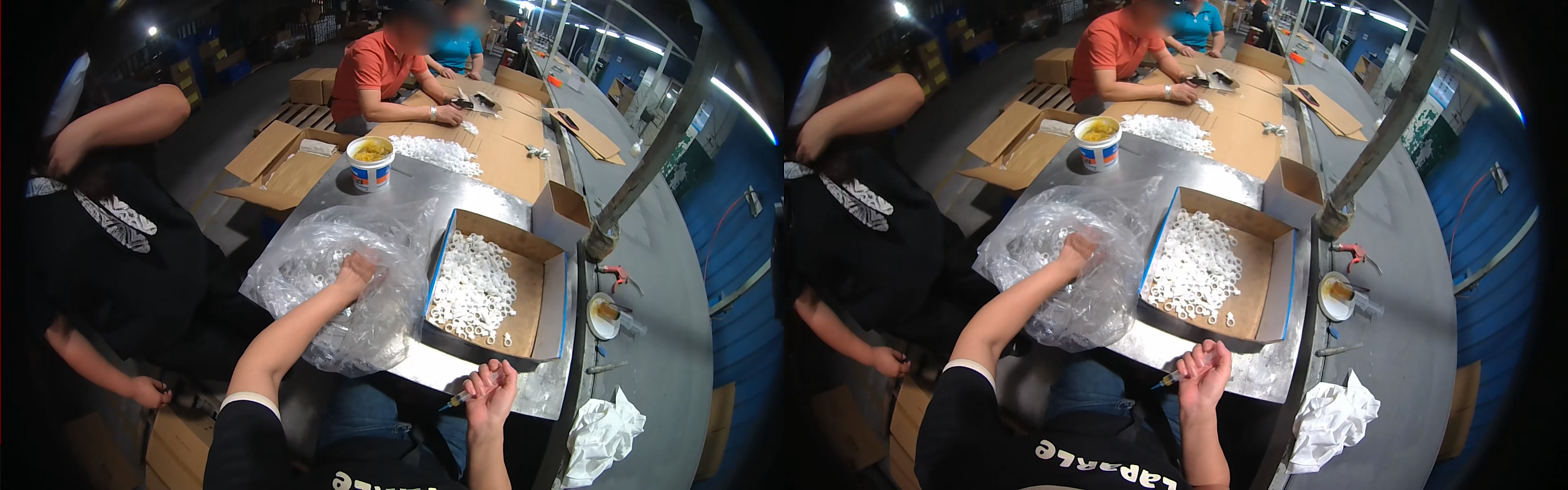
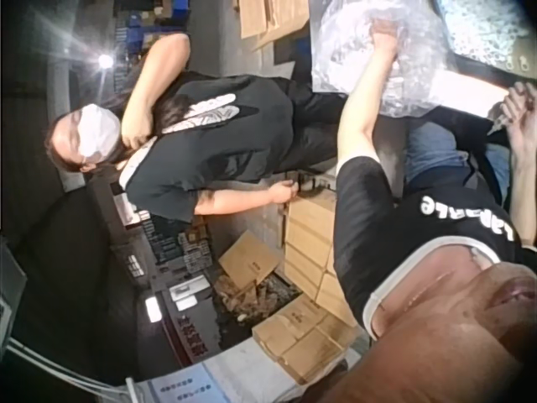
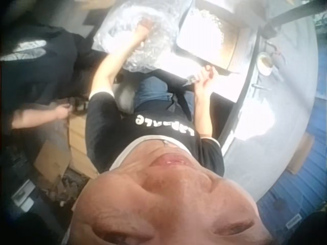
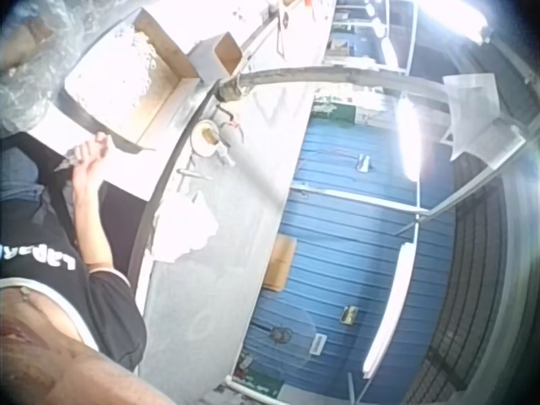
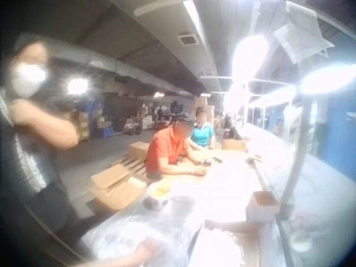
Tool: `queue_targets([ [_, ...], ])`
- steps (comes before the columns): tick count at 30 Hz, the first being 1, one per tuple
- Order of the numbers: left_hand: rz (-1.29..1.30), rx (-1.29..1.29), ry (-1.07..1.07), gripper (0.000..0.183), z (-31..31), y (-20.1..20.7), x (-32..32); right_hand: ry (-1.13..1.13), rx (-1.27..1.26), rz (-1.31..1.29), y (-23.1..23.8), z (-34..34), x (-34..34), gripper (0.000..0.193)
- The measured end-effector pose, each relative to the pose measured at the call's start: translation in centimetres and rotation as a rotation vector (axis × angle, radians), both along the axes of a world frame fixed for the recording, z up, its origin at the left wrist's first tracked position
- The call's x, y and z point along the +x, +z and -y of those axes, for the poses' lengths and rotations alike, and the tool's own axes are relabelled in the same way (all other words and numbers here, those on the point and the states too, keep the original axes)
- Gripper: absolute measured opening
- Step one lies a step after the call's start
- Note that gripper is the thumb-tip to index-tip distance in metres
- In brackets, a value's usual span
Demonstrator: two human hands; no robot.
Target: Apply adhesive or lubricant from a syringe onto plastic rings and combine them with small white components.
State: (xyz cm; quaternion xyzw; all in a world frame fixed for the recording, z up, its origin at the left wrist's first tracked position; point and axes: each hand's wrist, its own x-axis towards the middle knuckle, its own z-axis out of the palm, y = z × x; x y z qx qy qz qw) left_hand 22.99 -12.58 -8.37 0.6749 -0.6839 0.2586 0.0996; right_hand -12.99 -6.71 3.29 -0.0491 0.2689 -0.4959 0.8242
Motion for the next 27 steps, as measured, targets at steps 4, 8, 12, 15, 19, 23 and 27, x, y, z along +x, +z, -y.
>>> queue_targets([
  [4,-0.137,0.452,0.123,0.031,1.6,3.1,-0.8,-0.033,-0.007,0.016,-0.7,0.0,-1.2,0.024],
  [8,-0.139,0.340,0.098,0.030,1.4,3.6,-1.5,-0.047,-0.008,0.022,-1.2,-0.1,-1.8,0.024],
  [12,-0.102,0.341,0.095,0.031,1.6,1.9,-0.5,-0.027,0.009,0.035,-0.9,0.0,-1.3,0.024],
  [15,-0.132,0.400,0.172,0.033,2.5,0.8,0.2,-0.017,0.007,0.065,-0.6,-0.1,-1.2,0.024],
  [19,-0.126,0.381,0.117,0.032,2.9,1.8,-0.2,-0.034,0.003,0.063,-0.7,-0.2,-1.8,0.024],
  [23,-0.165,0.492,0.100,0.027,3.4,3.2,-1.0,-0.045,0.019,0.059,-1.0,-0.3,-1.9,0.024],
  [27,-0.045,0.358,0.085,0.027,3.5,0.5,0.9,-0.015,0.043,0.056,-0.6,-0.7,-1.0,0.024],
])
